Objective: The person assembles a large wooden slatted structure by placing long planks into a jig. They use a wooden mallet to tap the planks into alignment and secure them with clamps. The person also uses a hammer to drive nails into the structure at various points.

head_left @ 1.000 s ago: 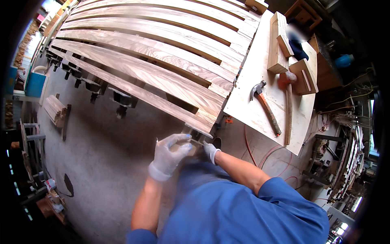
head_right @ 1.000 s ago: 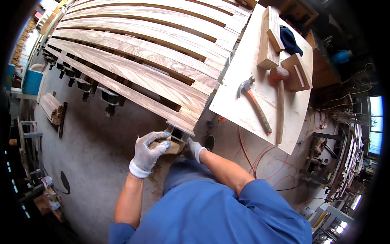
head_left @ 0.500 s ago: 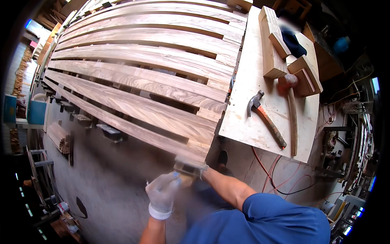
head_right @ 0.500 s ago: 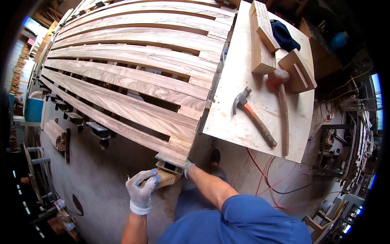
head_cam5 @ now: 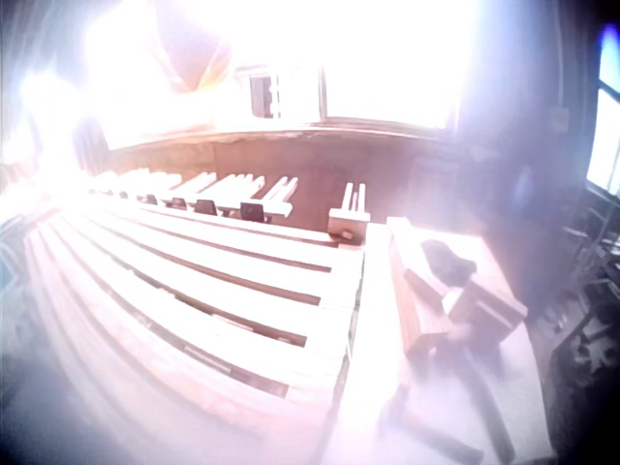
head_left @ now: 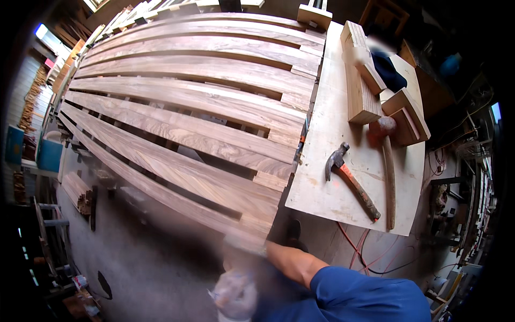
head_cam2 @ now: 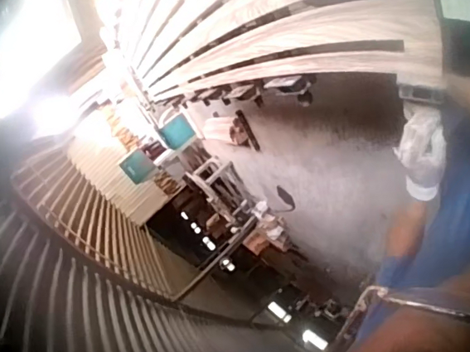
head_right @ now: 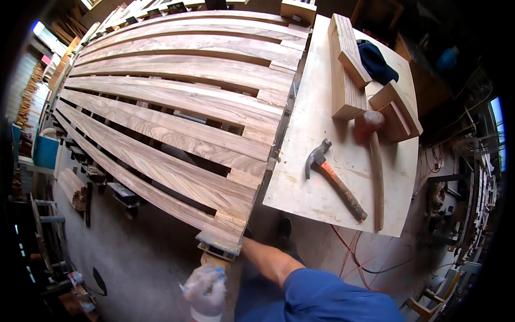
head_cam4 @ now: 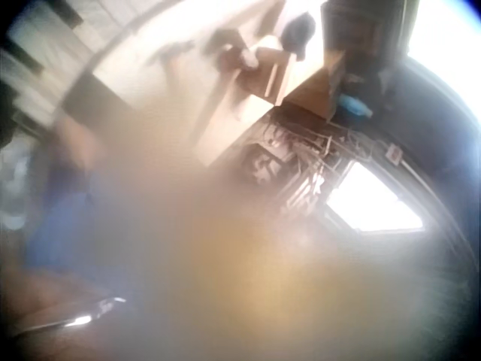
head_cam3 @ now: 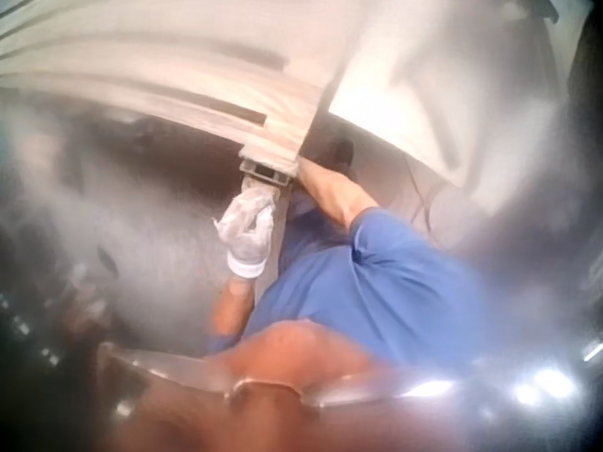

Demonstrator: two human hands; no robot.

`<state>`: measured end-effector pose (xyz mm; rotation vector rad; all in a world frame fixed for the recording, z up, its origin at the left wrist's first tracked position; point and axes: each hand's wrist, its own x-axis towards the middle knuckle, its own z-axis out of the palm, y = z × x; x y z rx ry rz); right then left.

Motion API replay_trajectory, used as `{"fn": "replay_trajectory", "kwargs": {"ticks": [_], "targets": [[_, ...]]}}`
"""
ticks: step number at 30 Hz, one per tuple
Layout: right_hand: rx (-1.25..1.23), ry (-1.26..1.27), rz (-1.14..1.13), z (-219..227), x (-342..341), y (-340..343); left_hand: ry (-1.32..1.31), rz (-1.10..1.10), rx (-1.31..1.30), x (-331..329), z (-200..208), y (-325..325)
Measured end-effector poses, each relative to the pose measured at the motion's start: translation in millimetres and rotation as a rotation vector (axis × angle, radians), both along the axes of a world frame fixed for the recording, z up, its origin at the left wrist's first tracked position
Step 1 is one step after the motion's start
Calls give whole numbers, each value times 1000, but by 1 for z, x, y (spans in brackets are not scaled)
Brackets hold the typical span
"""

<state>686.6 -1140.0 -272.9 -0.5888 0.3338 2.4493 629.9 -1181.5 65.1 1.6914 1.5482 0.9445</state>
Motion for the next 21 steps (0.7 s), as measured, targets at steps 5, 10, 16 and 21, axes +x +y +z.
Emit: {"fn": "replay_trajectory", "kwargs": {"ticks": [5, 10, 16, 21], "targets": [[64, -138, 131, -2, -9, -1, 156, -75, 137, 16, 12, -4], [327, -556, 461, 16, 30, -19, 138, -115, 118, 13, 13, -3], [1290, -1147, 1147, 43, 172, -55, 136, -73, 255, 13, -1, -10], [360, -1189, 639, 145, 250, -73, 77, -53, 193, 11, -8, -9]]}}
